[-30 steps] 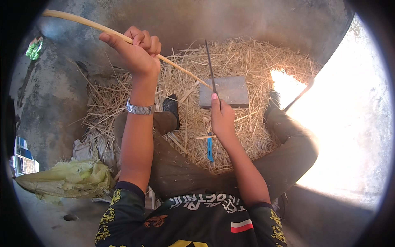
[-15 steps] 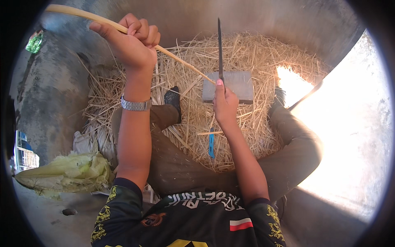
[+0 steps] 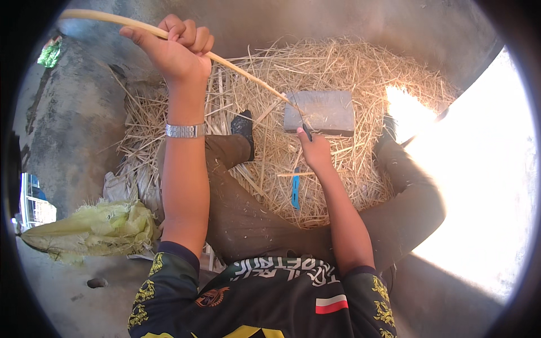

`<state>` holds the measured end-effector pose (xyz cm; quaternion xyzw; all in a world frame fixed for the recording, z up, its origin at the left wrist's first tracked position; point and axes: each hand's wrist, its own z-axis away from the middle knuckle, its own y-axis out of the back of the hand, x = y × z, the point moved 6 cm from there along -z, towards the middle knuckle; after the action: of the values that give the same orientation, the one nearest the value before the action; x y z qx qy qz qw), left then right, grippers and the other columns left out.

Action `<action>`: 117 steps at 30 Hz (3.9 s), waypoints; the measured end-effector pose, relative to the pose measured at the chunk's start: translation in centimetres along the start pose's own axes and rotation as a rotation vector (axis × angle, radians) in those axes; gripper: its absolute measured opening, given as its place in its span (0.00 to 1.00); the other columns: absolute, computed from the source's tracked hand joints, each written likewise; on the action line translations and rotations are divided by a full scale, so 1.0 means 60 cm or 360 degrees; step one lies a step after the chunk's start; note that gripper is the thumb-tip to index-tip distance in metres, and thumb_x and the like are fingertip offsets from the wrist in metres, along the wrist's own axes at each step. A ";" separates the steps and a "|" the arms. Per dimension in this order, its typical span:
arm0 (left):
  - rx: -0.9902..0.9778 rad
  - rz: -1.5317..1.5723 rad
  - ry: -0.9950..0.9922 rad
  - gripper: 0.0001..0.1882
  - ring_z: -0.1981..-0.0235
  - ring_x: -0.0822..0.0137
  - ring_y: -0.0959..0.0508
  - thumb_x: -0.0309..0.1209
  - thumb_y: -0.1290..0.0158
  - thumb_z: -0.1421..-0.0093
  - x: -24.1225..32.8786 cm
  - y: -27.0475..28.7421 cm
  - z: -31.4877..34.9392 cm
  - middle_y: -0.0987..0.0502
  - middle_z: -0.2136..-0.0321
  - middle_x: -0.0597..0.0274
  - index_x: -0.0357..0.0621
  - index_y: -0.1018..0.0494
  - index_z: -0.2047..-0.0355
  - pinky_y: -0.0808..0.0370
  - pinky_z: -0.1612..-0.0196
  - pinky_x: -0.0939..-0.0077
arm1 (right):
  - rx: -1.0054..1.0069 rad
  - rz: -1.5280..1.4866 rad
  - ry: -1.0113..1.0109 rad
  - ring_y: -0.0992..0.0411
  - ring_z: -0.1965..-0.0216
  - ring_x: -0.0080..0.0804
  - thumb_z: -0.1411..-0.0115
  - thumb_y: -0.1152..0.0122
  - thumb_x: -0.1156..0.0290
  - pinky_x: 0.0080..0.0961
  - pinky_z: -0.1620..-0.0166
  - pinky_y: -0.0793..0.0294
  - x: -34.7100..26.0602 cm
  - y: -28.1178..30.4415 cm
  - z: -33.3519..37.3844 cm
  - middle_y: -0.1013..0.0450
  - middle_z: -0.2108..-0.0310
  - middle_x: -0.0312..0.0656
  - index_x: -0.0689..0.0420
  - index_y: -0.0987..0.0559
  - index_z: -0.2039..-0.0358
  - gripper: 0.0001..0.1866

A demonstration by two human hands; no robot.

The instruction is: The person sits on a bed of straw and uses a blue utility knife to strip the bark from a long wooden stick. They then switch to a larger black knife to sharpen the tip of the stick, repeatedly scraping the blade against the wood to create a point.

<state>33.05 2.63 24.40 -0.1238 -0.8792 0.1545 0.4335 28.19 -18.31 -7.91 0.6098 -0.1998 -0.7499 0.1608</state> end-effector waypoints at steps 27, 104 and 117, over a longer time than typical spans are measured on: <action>0.0333 -0.0112 -0.0074 0.40 0.88 0.73 0.57 0.78 0.78 0.43 0.004 0.064 -0.003 0.55 0.90 0.71 0.51 0.52 0.84 0.57 0.81 0.75 | 0.0451 -0.0747 0.0754 0.41 0.80 0.16 0.32 0.47 0.55 0.22 0.77 0.41 -0.182 0.109 0.093 0.38 0.86 0.33 0.61 0.28 0.75 0.23; 0.0181 0.0012 -0.0014 0.41 0.87 0.73 0.59 0.78 0.78 0.44 0.006 0.041 -0.015 0.58 0.91 0.73 0.53 0.53 0.86 0.58 0.81 0.76 | 0.0320 0.0175 -0.0072 0.26 0.75 0.44 0.39 0.45 0.53 0.40 0.67 0.28 0.141 -0.039 0.018 0.25 0.79 0.51 0.66 0.21 0.66 0.23; 0.0294 0.0056 0.0007 0.40 0.88 0.75 0.58 0.78 0.76 0.44 0.007 0.079 -0.008 0.57 0.90 0.74 0.53 0.53 0.84 0.58 0.83 0.77 | -0.0047 -0.0263 -0.0684 0.45 0.89 0.25 0.42 0.36 0.56 0.25 0.84 0.50 0.055 0.015 0.035 0.41 0.88 0.30 0.52 0.34 0.83 0.21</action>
<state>33.59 7.21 23.18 -0.0992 -0.8579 0.2421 0.4422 25.45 -20.50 -9.90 0.4479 -0.1679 -0.8760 0.0615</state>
